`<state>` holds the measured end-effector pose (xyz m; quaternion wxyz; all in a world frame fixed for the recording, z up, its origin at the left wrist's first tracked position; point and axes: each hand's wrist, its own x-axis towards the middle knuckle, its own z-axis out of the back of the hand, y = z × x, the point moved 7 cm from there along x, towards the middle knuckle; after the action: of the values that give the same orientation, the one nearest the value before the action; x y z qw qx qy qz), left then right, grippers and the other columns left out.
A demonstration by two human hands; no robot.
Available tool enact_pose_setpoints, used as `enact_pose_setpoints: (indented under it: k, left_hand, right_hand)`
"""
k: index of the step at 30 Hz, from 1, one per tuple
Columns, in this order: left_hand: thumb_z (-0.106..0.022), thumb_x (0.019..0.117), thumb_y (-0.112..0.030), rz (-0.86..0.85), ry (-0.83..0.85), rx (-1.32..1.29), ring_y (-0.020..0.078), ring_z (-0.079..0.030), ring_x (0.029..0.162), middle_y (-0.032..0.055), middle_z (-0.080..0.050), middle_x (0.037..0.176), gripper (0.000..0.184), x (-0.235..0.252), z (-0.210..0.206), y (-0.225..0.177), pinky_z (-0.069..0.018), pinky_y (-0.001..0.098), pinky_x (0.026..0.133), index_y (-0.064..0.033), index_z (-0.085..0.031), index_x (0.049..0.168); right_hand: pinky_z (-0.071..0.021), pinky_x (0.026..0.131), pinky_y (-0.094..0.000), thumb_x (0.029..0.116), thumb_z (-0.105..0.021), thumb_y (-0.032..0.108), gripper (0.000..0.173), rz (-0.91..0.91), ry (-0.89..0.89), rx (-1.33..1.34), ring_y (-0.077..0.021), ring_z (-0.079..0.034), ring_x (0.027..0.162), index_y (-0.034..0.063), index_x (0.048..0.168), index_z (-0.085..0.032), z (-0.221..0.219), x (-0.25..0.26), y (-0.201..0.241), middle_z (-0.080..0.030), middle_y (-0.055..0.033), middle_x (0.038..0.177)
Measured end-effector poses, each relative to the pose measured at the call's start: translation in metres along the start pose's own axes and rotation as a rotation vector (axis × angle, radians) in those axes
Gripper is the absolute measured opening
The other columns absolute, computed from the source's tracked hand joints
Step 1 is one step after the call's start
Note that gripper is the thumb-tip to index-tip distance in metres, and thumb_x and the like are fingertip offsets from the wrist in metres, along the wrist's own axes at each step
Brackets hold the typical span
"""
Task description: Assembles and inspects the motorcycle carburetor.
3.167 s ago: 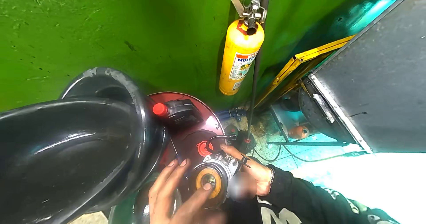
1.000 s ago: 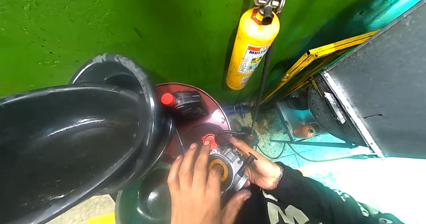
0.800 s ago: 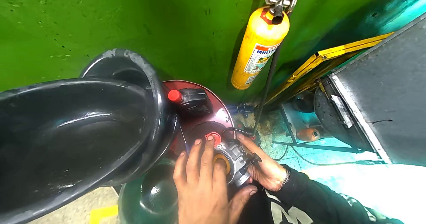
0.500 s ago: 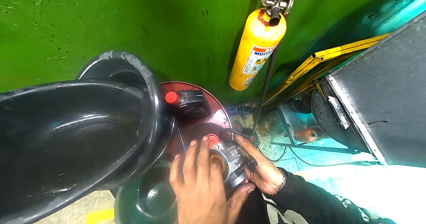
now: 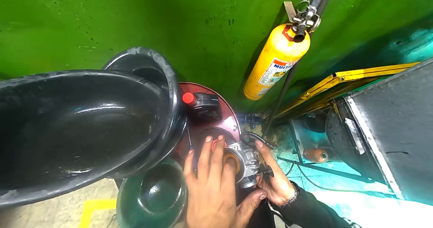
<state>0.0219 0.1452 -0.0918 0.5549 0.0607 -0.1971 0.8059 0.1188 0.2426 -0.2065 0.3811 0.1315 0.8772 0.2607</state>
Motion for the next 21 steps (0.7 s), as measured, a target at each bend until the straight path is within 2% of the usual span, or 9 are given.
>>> enact_pose_setpoints:
  k: [2,3,5,7,13,21]
  left_hand:
    - [-0.059,0.0859,-0.076,0.004,0.04,-0.163,0.0407,-0.039,0.147,0.0162,-0.054,0.151,0.067,-0.001,0.01,0.011,-0.0243,0.0692,0.118,-0.0194,-0.073,0.118]
    - [-0.063,0.0878,-0.07,0.007,0.047,-0.237,0.0392,-0.039,0.148,0.0151,-0.054,0.151,0.058,-0.001,0.016,0.017,-0.0251,0.0677,0.118,-0.0216,-0.073,0.118]
    - [-0.065,0.0934,-0.055,0.011,0.037,-0.354,0.0349,-0.038,0.149,0.0112,-0.055,0.15,0.037,-0.002,0.025,0.03,-0.0275,0.0631,0.12,-0.0248,-0.073,0.113]
    - [-0.062,0.098,-0.044,0.005,0.01,-0.423,0.0341,-0.038,0.149,0.0091,-0.056,0.149,0.024,-0.003,0.026,0.039,-0.0299,0.0607,0.12,-0.0266,-0.075,0.107]
    - [-0.062,0.1,-0.039,-0.034,0.012,-0.467,0.0347,-0.038,0.149,0.0071,-0.057,0.148,0.018,-0.001,0.018,0.037,-0.033,0.0593,0.119,-0.0287,-0.076,0.103]
    - [-0.06,0.1014,-0.037,-0.029,0.029,-0.519,0.0323,-0.039,0.149,0.0049,-0.058,0.147,0.018,-0.002,0.013,0.033,-0.0323,0.0581,0.12,-0.0256,-0.074,0.098]
  right_hand:
    - [-0.0589,0.059,-0.0277,0.0987,-0.046,0.066,0.06,-0.089,0.021,0.008,-0.0168,-0.072,0.076,0.0121,0.12,-0.062,-0.001,0.001,-0.001,-0.073,-0.0118,0.095]
    - [-0.0572,0.056,-0.0264,0.0993,-0.043,0.068,0.062,-0.13,0.037,0.019,-0.0163,-0.071,0.072,0.0119,0.116,-0.064,-0.002,0.002,-0.001,-0.073,-0.0115,0.093]
    - [-0.0562,0.055,-0.0251,0.0995,-0.04,0.069,0.063,-0.173,0.087,0.039,-0.0155,-0.07,0.071,0.0133,0.114,-0.065,-0.002,0.001,-0.003,-0.073,-0.0109,0.093]
    - [-0.0559,0.055,-0.0241,0.0994,-0.04,0.069,0.062,-0.199,0.103,0.035,-0.0149,-0.071,0.071,0.0136,0.113,-0.065,-0.003,0.0,-0.004,-0.073,-0.0105,0.093]
    - [-0.0562,0.056,-0.0239,0.0954,-0.048,0.071,0.062,-0.233,0.142,0.037,-0.0146,-0.071,0.072,0.0143,0.11,-0.067,-0.005,-0.001,-0.008,-0.073,-0.0104,0.093]
    - [-0.0562,0.056,-0.0237,0.096,-0.047,0.071,0.061,-0.211,0.143,0.035,-0.0142,-0.071,0.073,0.0148,0.112,-0.067,-0.005,-0.001,-0.008,-0.073,-0.0098,0.093]
